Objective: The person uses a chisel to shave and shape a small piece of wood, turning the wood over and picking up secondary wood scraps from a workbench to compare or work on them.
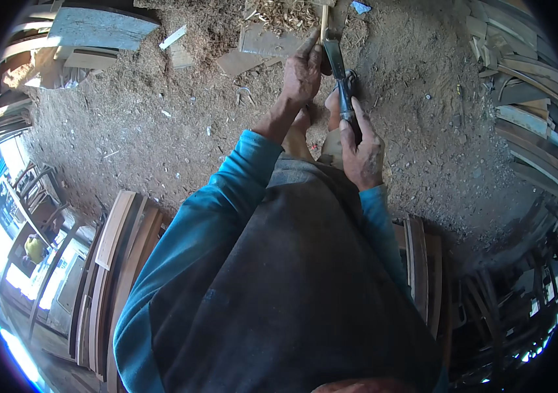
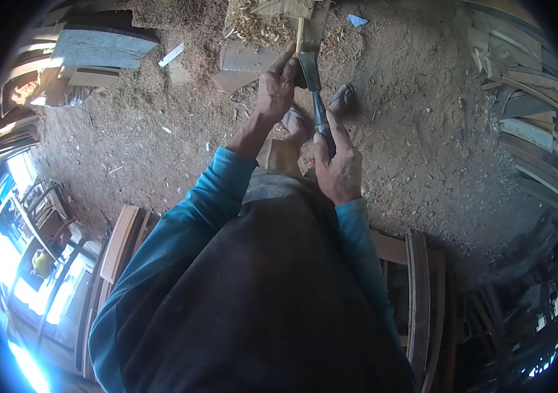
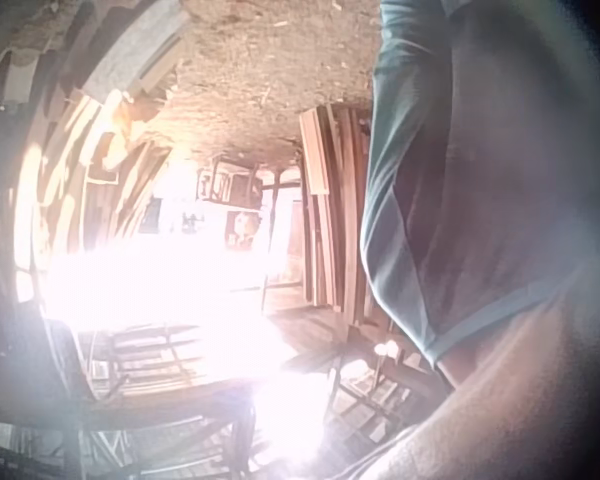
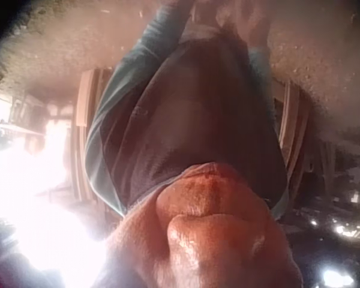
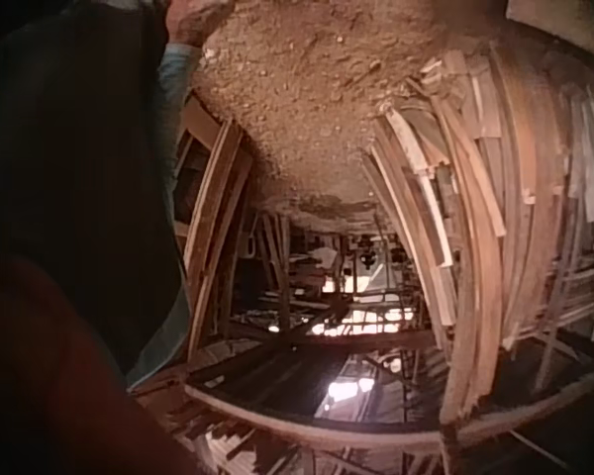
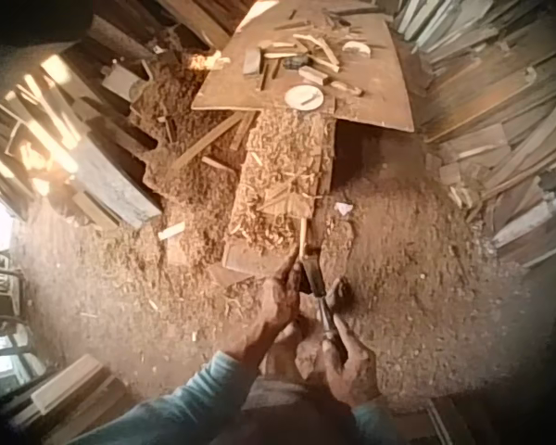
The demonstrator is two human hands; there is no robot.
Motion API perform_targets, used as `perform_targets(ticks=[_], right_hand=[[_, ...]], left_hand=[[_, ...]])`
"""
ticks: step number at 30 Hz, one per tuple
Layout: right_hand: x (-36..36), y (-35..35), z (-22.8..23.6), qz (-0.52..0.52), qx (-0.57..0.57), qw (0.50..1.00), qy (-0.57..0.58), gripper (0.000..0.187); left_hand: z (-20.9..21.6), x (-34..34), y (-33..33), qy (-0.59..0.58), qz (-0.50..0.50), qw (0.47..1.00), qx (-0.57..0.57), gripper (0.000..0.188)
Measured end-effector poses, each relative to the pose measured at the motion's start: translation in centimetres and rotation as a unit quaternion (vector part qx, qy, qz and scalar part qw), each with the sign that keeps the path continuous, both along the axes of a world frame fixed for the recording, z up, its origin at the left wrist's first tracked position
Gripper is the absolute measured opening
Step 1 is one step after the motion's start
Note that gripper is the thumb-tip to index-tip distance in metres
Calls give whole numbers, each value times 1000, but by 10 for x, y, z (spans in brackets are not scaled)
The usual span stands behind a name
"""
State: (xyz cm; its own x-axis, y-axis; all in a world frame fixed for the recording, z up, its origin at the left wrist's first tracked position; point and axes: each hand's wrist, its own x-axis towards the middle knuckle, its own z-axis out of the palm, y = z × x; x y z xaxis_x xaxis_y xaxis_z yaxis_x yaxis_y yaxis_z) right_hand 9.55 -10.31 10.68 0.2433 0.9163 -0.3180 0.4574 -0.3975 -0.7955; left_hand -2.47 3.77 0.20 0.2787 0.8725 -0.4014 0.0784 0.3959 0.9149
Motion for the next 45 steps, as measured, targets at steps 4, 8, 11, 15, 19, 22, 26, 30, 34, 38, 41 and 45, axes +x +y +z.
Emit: perform_targets(ticks=[4, 8, 11, 15, 19, 22, 26, 30, 34, 38, 41, 45], right_hand=[[-5, 3, -12, 8, 38, 999, -15, 48], [-5, 21, -16, -10, -18, 1000, 16, 48], [-10, 18, -17, -12, 18, 1000, 16, 48], [-10, 30, -34, -20, 20, 999, -28, 49], [-22, 36, -31, -44, 12, 999, -27, 51], [-19, 39, -17, -54, -14, 998, 13, 50], [-16, 32, -25, -56, 7, 998, 24, 49], [-2, 71, -30, -55, 4, 996, -75, 50], [-3, 37, -16, -40, 47, 998, -13, 47], [-16, 5, -12, -22, 63, 997, -34, 47], [-12, 4, -17, -43, 11, 999, 5, 47], [-7, 12, -18, -27, -25, 999, 3, 48]], left_hand=[[-6, 1, 3, 25, -20, 999, 26, 41], [1, 2, 6, 13, -29, 999, 7, 38], [-2, 0, 4, 5, -24, 1000, 16, 38], [3, 2, 4, 10, -17, 1000, 18, 38], [-5, 2, 2, 10, -11, 999, 40, 41], [0, 1, -4, 33, -11, 998, 44, 43], [-8, 4, 5, 40, 8, 995, 92, 37], [-11, 9, 0, 5, 7, 997, 82, 37], [4, 10, 2, 85, 21, 990, 108, 38], [-12, 12, -8, 206, 54, 957, 195, 37], [-7, 16, -7, 208, 51, 960, 181, 32], [-7, 7, -3, 192, 27, 966, 174, 27]])
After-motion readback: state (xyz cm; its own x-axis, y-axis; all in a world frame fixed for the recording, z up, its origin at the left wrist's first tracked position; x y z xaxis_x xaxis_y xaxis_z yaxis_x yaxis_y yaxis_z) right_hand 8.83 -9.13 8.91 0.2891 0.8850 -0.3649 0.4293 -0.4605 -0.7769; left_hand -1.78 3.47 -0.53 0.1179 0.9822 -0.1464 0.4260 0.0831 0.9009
